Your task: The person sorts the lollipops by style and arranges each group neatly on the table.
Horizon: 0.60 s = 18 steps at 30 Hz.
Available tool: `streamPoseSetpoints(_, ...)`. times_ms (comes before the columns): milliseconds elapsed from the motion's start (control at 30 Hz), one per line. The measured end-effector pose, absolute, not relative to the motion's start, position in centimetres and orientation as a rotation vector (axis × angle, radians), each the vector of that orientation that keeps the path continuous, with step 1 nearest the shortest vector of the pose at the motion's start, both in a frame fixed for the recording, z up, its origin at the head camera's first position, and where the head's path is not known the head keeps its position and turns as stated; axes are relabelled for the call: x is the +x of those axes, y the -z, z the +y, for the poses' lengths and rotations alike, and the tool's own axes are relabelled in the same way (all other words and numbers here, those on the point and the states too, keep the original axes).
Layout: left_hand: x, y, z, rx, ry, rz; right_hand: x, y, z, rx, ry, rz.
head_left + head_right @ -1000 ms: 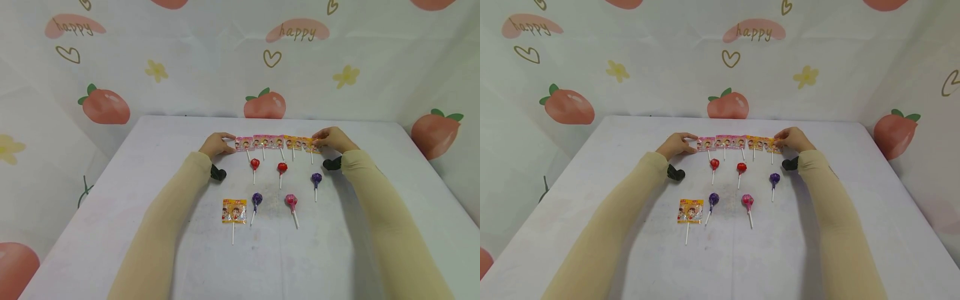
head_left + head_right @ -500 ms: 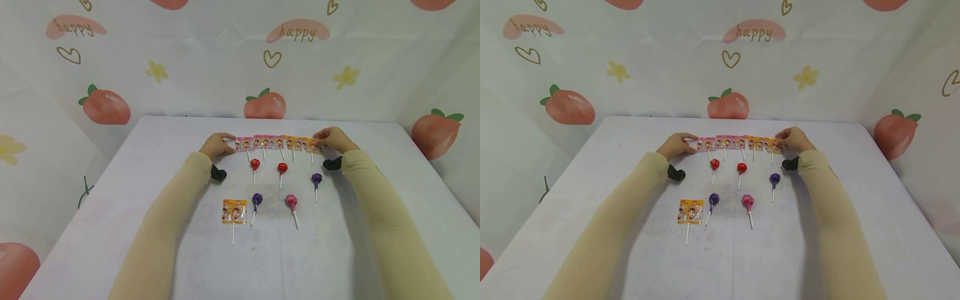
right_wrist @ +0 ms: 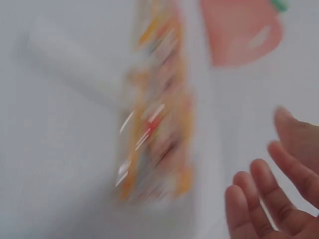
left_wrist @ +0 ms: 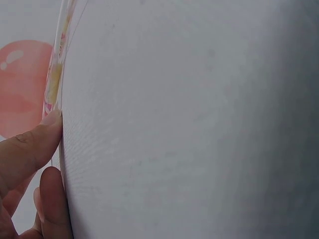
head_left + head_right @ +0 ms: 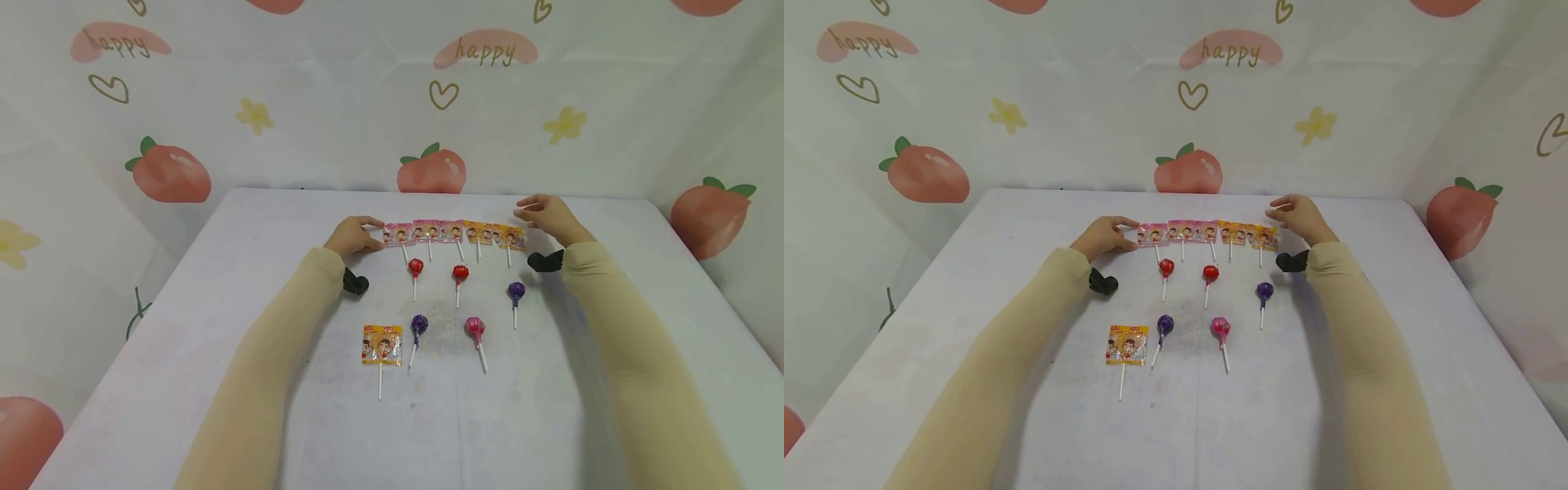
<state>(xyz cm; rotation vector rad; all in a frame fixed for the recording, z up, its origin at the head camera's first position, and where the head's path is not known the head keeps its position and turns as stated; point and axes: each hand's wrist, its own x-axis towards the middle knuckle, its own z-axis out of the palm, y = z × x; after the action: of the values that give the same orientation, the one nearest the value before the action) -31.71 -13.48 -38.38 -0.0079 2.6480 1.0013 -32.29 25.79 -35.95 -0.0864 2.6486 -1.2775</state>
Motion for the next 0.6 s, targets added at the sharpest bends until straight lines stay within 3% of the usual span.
streamPoseSetpoints(367,-31.7,38.4,-13.5,-0.007,-1.011,2.641,-28.2,30.5,20.6,-0.5,2.158,2.454)
streamPoseSetpoints(600,-32.1,38.6,-13.4,-0.025,-0.991,2.636,-24.0,29.6,15.7,-0.869,2.072,2.482)
